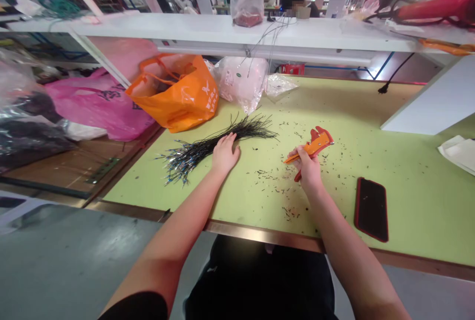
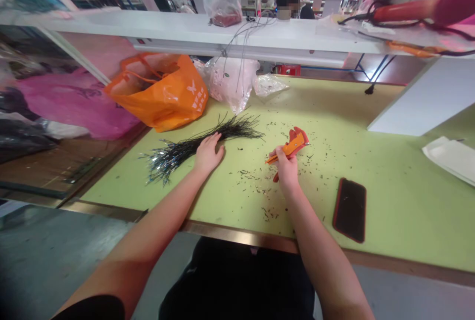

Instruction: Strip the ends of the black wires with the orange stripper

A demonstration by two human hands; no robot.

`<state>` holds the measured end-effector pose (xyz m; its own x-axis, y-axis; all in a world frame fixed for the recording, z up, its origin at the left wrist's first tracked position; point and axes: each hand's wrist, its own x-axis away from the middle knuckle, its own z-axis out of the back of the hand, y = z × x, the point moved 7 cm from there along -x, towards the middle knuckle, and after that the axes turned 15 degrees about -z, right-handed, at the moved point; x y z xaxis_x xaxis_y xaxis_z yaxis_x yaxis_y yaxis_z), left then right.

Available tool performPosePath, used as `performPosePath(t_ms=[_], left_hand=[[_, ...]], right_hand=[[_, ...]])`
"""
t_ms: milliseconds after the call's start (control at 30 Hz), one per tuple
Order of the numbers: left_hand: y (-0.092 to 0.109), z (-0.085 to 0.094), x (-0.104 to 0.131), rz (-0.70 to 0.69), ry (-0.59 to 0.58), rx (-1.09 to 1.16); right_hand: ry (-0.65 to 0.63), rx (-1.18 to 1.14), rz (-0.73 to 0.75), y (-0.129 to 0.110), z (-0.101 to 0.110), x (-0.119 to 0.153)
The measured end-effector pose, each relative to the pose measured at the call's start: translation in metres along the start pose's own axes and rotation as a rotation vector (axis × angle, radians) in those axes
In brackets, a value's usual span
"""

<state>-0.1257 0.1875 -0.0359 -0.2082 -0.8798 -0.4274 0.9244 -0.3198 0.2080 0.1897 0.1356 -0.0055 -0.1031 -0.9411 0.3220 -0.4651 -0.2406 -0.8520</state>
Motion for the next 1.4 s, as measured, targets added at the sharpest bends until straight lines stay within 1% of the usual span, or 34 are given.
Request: performPosePath(t_ms=[133,200,267,367,500,567,700,767,833,933,1000,1067,1133,1267,1333,1400], left_hand=[[0.000,0.000,0.000,-0.015,-0.009,0.006],[-0.001,0.003,0.000,0.003,-0.010,-0.027],[-0.001,0.006,-0.001,0.012,-0.036,-0.083],[0.001,0.009,-0.009,-0.033,-0.121,-0.171],[0.006,0.005,-0.028,-0.180,-0.300,-0.219],[0.008,0.004,-0.037,-0.223,-0.349,-0.214],[0.006,0.011,-0.053,-0.230,-0.356,-0.205],[-0.001,0.018,-0.058,-0.189,-0.332,-0.189],[-0.013,0.030,-0.061,-0.090,-0.245,-0.083],[-0.032,0.050,-0.063,0.071,0.004,0.277],[-0.041,0.062,-0.063,0.133,0.170,0.511],[-0.047,0.072,-0.064,0.186,0.299,0.670],[-0.049,0.080,-0.066,0.226,0.389,0.767],[-0.051,0.100,-0.074,0.274,0.535,0.882],[-0.057,0.114,-0.079,0.312,0.639,0.931],[-0.068,0.130,-0.082,0.359,0.755,0.961]], right_hand=[[0.001,0.017,0.004,-0.001,0.001,0.002],[0.015,0.042,0.006,-0.002,0.002,0.002],[0.024,0.055,0.000,-0.003,0.003,0.002],[0.017,0.047,-0.014,-0.004,0.003,0.003],[0.022,0.053,-0.029,-0.002,0.003,0.003],[0.022,0.075,-0.031,-0.002,0.003,0.004],[0.001,0.110,-0.028,-0.001,0.001,0.005],[-0.003,0.111,-0.023,-0.001,0.001,0.005],[-0.010,0.107,-0.018,0.000,0.001,0.004],[-0.022,0.114,-0.013,0.002,0.001,0.003],[-0.021,0.129,-0.015,0.004,0.001,0.002],[-0.017,0.139,-0.017,0.005,0.002,0.001],[-0.016,0.141,-0.022,0.006,0.002,0.001],[-0.010,0.137,-0.038,0.004,0.002,0.001],[-0.002,0.139,-0.035,0.002,0.003,0.002],[0.000,0.143,-0.023,0.000,0.003,0.002]])
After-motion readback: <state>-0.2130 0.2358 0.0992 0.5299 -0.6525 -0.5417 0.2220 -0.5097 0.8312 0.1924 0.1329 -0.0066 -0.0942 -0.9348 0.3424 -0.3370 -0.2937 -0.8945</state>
